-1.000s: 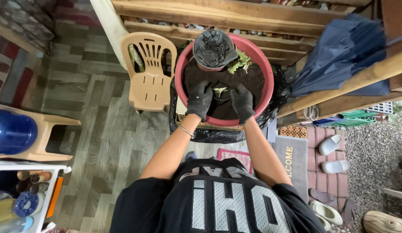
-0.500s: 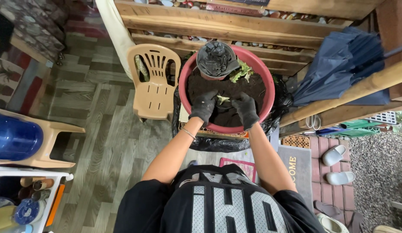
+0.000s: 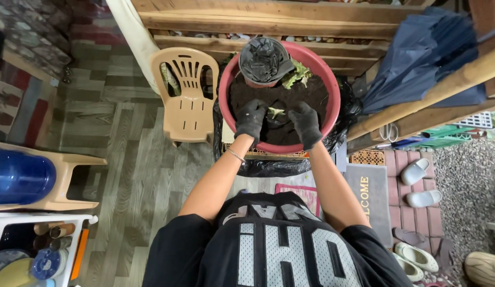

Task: Planting small plant cuttings into a pot filled with soil.

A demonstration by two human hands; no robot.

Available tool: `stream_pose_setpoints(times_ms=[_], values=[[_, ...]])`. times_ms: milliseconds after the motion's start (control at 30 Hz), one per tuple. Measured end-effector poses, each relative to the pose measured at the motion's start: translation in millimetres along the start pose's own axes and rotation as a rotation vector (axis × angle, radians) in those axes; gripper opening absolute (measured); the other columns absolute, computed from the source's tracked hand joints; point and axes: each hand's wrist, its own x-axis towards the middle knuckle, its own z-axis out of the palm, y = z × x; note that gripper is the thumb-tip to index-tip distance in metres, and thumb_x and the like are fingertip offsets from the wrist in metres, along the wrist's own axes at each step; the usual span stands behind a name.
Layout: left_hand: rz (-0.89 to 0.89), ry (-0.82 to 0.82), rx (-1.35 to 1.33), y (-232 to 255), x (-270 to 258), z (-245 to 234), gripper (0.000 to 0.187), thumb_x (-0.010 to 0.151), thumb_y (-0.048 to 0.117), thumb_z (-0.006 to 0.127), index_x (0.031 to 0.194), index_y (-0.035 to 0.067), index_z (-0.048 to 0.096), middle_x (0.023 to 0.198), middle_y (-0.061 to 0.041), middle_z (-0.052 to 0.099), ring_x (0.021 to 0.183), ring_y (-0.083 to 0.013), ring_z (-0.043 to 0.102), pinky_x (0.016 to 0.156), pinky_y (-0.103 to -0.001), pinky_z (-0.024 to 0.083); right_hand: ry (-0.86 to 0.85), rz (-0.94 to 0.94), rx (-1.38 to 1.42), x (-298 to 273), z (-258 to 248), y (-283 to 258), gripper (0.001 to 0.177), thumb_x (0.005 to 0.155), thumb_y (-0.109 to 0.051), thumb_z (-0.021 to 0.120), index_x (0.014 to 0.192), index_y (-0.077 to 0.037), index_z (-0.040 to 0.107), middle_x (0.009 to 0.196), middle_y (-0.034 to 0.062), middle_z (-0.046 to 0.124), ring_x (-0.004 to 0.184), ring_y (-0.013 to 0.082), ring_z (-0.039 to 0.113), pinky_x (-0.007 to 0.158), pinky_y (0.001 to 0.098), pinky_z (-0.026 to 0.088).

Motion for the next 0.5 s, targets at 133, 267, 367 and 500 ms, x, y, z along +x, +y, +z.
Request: stream_pose_setpoints(times_ms=[133, 267, 367, 500], values=[[-0.003, -0.036, 0.041, 7.4, 4.3, -7.4, 0.026, 0.088, 0.024, 0.069, 0.110, 0.012, 0.073, 0.112, -0.014, 0.073, 0.102, -0.0347, 0.068, 0.087, -0.042, 0.052, -0.060, 0.088, 0.202, 1.8, 2.5, 13.0, 0.025, 0.092, -0.003, 0.070, 0.116, -0.003, 0.073, 0.101, 0.0015, 0.073, 0.089, 0.0096, 0.064, 0.080, 0.0258, 0.053], [-0.117, -0.161, -0.002, 19.9, 2.4, -17.8, 0.029, 0.090, 0.024, 0.067, 0.116, 0.013, 0.072, 0.112, -0.013, 0.074, 0.102, -0.0306, 0.070, 0.089, -0.040, 0.053, -0.047, 0.181, 0.148, -1.3, 2.8, 7.7, 0.024, 0.093, 0.000, 0.066, 0.116, -0.003, 0.072, 0.097, 0.0011, 0.071, 0.085, 0.0105, 0.062, 0.075, 0.0258, 0.051], [-0.142, -0.207, -0.065, 17.7, 2.4, -19.5, 0.028, 0.093, 0.026, 0.064, 0.117, 0.015, 0.073, 0.113, -0.011, 0.076, 0.102, -0.0274, 0.071, 0.090, -0.038, 0.053, -0.094, 0.129, 0.185, -6.2, 0.6, -3.5, 0.030, 0.092, 0.001, 0.065, 0.122, -0.003, 0.068, 0.102, 0.0012, 0.070, 0.090, 0.0095, 0.062, 0.079, 0.0248, 0.052], [-0.061, -0.204, -0.123, -1.2, 7.6, -9.4, 0.030, 0.095, 0.025, 0.062, 0.121, 0.017, 0.075, 0.116, -0.007, 0.077, 0.104, -0.0239, 0.072, 0.091, -0.036, 0.054, -0.092, 0.018, -0.001, -4.4, 0.9, 1.1, 0.038, 0.085, 0.003, 0.075, 0.122, 0.000, 0.065, 0.106, 0.0083, 0.068, 0.096, 0.0145, 0.061, 0.085, 0.0297, 0.052]])
